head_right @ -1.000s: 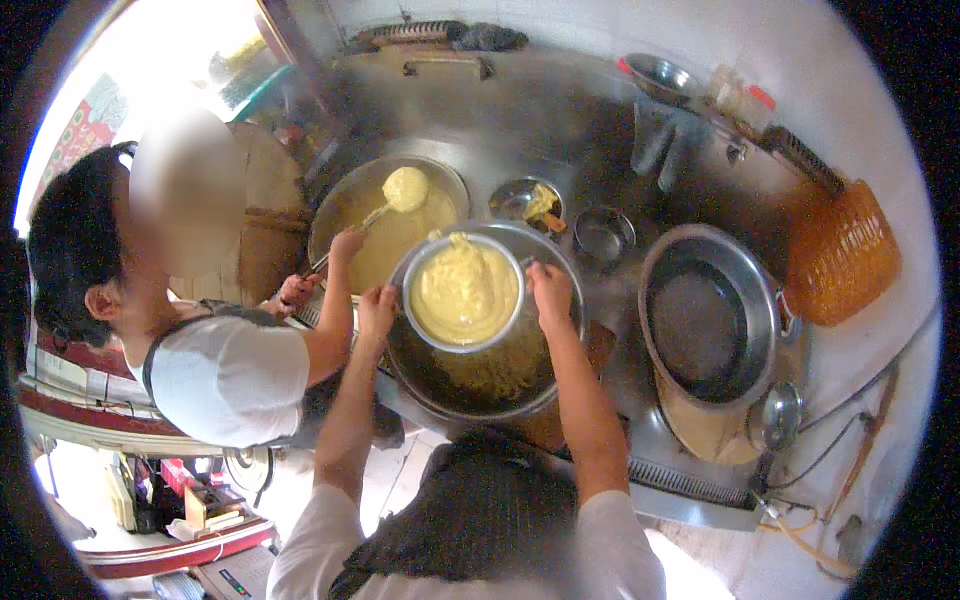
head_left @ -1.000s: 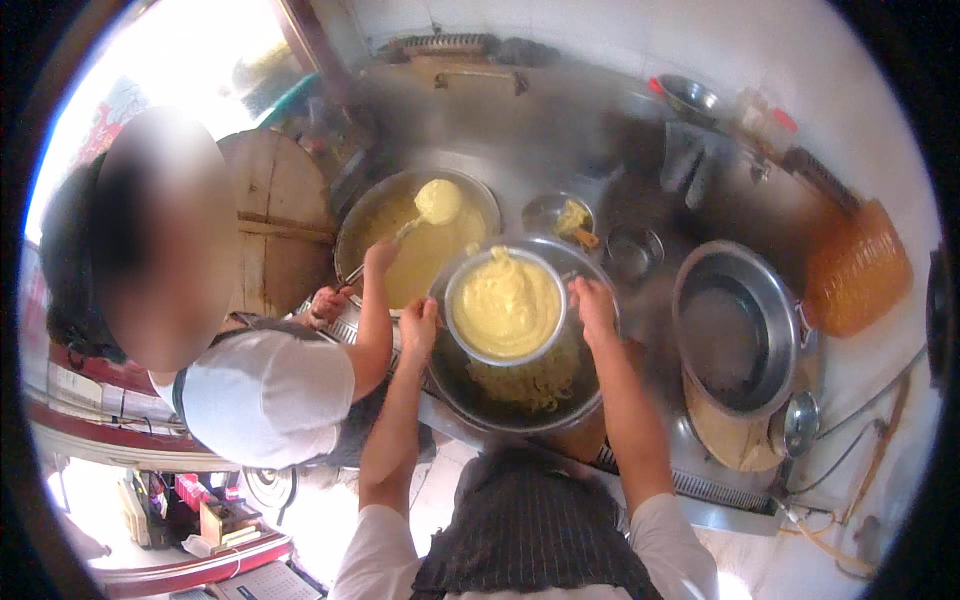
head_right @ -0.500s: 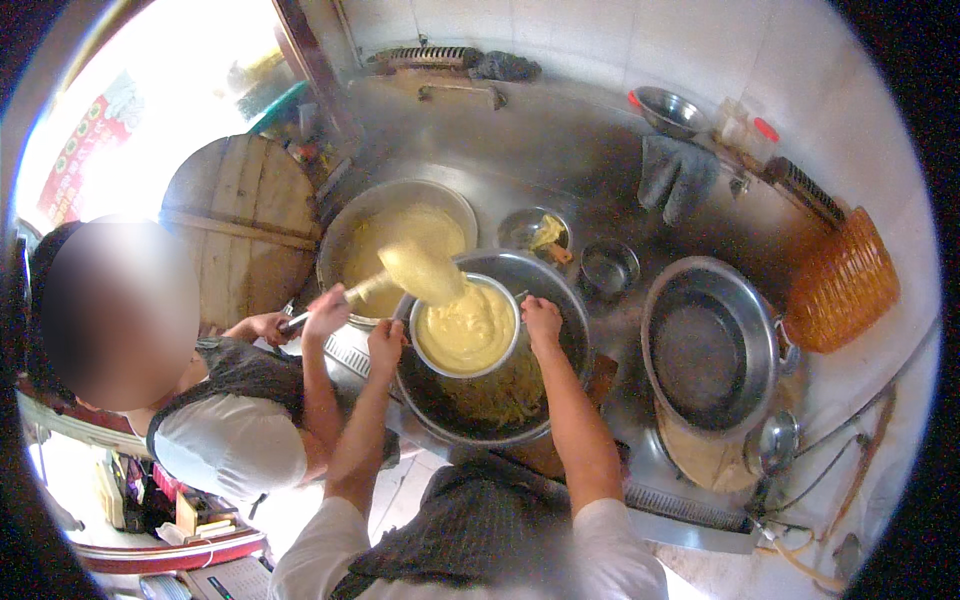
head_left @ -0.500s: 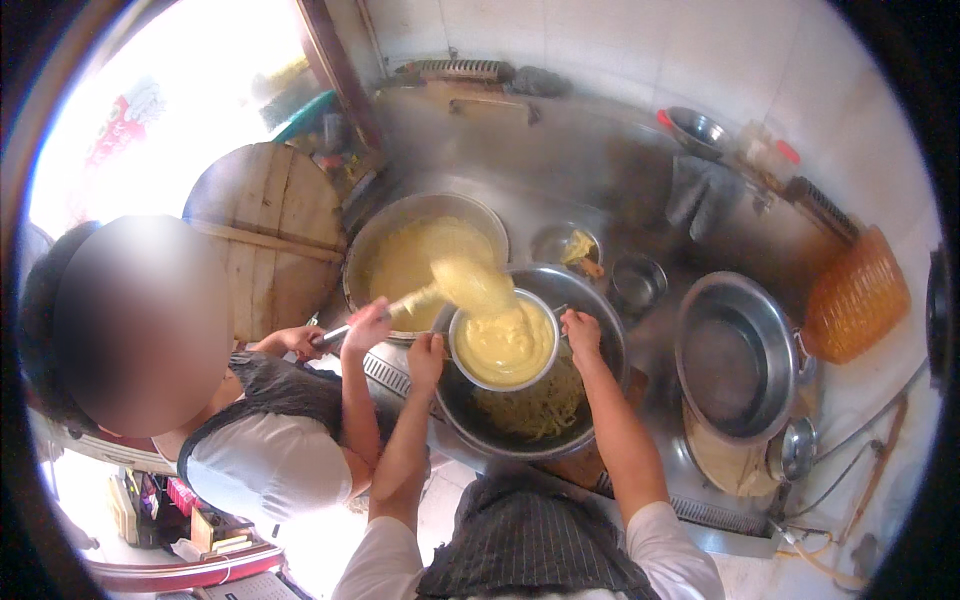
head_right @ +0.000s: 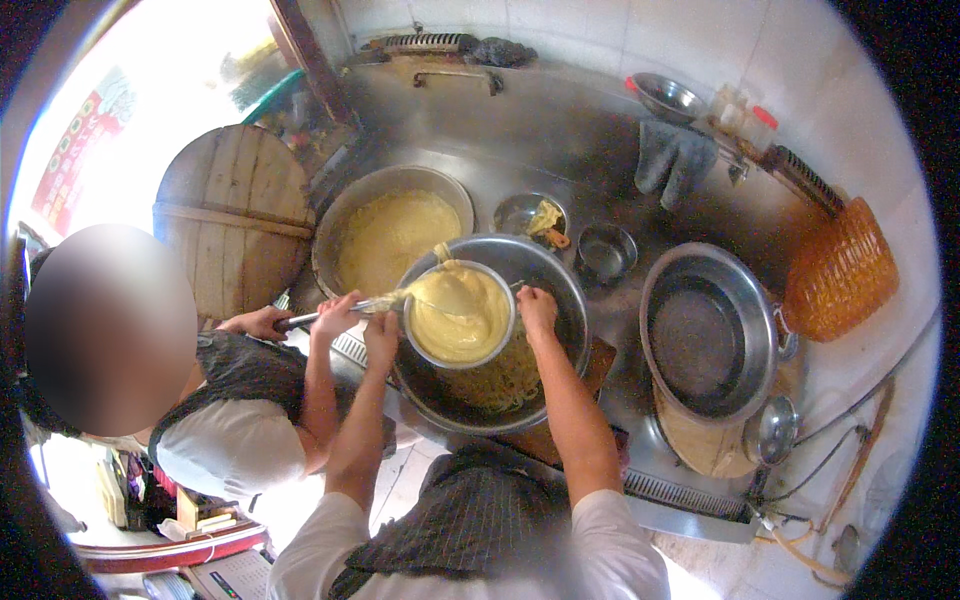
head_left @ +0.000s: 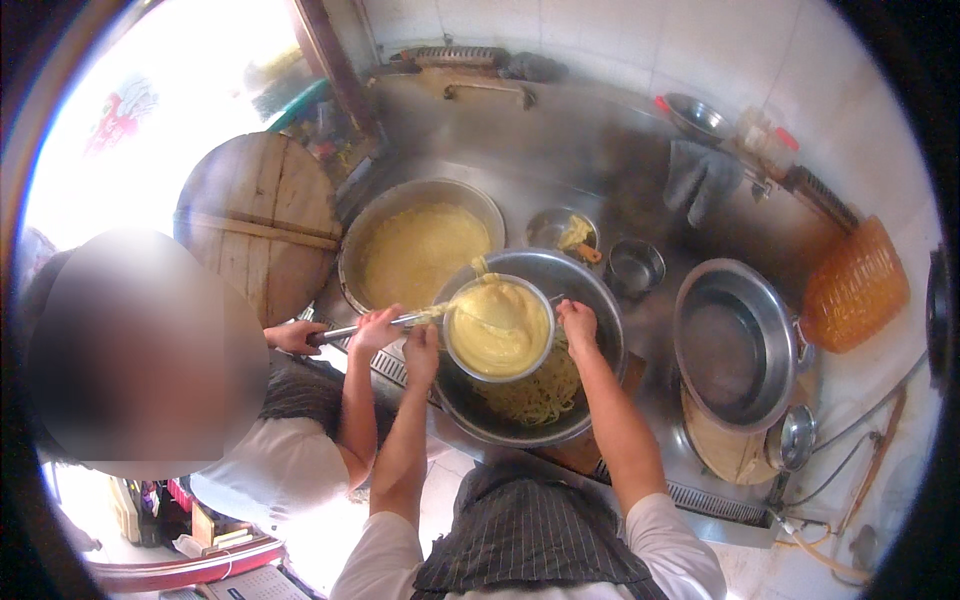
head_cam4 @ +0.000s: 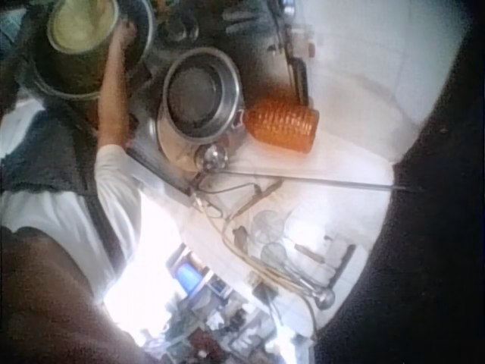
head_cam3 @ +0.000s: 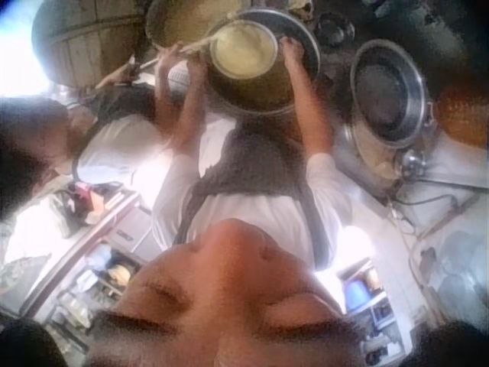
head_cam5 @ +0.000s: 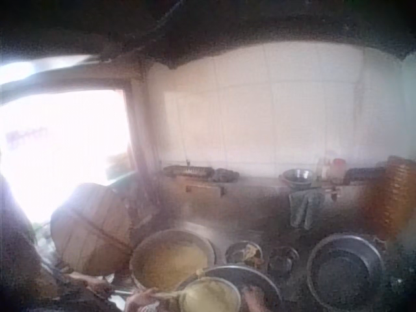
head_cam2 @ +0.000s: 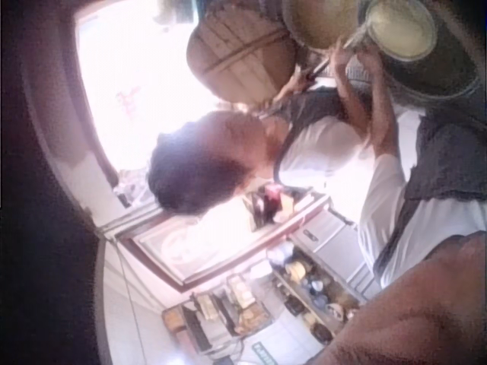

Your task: The person wipes a table with a cloth, then moves to the kitchen to stir a yellow batter in a large pot. They adjust the stove controls and assist a coworker by holding a strainer while the coworker ladles batter into it.

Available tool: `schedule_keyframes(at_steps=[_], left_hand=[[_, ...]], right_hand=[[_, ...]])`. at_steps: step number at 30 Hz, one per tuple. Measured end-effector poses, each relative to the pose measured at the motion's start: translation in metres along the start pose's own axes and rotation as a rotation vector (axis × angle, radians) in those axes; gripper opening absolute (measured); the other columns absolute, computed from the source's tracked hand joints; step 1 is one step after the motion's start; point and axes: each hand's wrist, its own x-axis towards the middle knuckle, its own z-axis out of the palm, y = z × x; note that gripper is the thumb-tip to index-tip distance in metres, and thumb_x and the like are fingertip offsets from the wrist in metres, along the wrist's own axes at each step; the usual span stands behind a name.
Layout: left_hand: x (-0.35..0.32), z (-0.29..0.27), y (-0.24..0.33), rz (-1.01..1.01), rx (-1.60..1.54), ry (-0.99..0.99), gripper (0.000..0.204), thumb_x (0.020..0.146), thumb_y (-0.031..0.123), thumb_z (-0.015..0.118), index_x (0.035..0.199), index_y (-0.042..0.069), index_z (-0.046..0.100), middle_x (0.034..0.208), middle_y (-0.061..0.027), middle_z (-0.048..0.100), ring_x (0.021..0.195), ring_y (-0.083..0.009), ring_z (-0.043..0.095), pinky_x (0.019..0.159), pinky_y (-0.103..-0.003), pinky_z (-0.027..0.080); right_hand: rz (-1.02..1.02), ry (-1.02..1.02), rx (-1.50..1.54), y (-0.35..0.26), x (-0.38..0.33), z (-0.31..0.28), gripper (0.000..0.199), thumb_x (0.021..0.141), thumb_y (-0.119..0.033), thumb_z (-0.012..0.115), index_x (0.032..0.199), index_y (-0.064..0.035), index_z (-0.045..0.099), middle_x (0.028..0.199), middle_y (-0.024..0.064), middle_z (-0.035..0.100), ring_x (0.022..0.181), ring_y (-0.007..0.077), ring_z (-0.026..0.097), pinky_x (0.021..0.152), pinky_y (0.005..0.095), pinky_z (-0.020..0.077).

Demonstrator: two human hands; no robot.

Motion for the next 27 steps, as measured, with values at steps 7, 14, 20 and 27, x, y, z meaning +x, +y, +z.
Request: schedule_keyframes(at_steps=[7, 14, 20, 27], left_hand=[[0.0, -0.001, 0.008, -0.008, 0.156, -0.048, 0.027, 0.085, 0.023, 0.047, 0.083, -0.002, 0.055, 0.066, -0.0175, 0.057, 0.061, -0.027, 0.057, 0.058, -0.036, 0.043], [0.001, 0.0, -0.001, -0.053, 0.127, -0.037, 0.029, 0.084, 0.025, 0.049, 0.076, -0.003, 0.053, 0.064, -0.0171, 0.057, 0.06, -0.0271, 0.058, 0.057, -0.037, 0.044], [0.003, -0.003, -0.005, -0.002, 0.185, -0.018, 0.03, 0.084, 0.026, 0.049, 0.071, -0.001, 0.051, 0.059, -0.0149, 0.055, 0.057, -0.0248, 0.057, 0.055, -0.037, 0.043], [-0.002, 0.0, 0.006, 0.026, 0.083, -0.043, 0.028, 0.085, 0.023, 0.048, 0.071, -0.001, 0.052, 0.057, -0.011, 0.054, 0.053, -0.0206, 0.053, 0.052, -0.034, 0.042]], right_hand=[[-0.034, 0.041, 0.004, 0.014, 0.007, -0.001, 0.025, 0.084, -0.02, 0.051, 0.074, 0.0008, 0.06, 0.062, 0.0031, 0.054, 0.055, 0.011, 0.047, 0.055, 0.0265, 0.038], [-0.013, 0.057, 0.033, 0.017, 0.003, -0.003, 0.027, 0.083, -0.023, 0.051, 0.075, 0.0014, 0.061, 0.064, 0.0065, 0.057, 0.058, 0.0159, 0.053, 0.056, 0.0296, 0.041], [0.01, 0.062, 0.035, 0.009, -0.004, 0.0, 0.024, 0.084, -0.019, 0.051, 0.074, 0.0011, 0.06, 0.063, 0.0033, 0.056, 0.055, 0.0111, 0.05, 0.055, 0.0263, 0.0405], [-0.063, 0.069, 0.082, 0.027, 0.007, -0.004, 0.024, 0.083, -0.019, 0.052, 0.073, 0.0008, 0.06, 0.063, 0.0033, 0.056, 0.054, 0.011, 0.049, 0.055, 0.0256, 0.0398]])
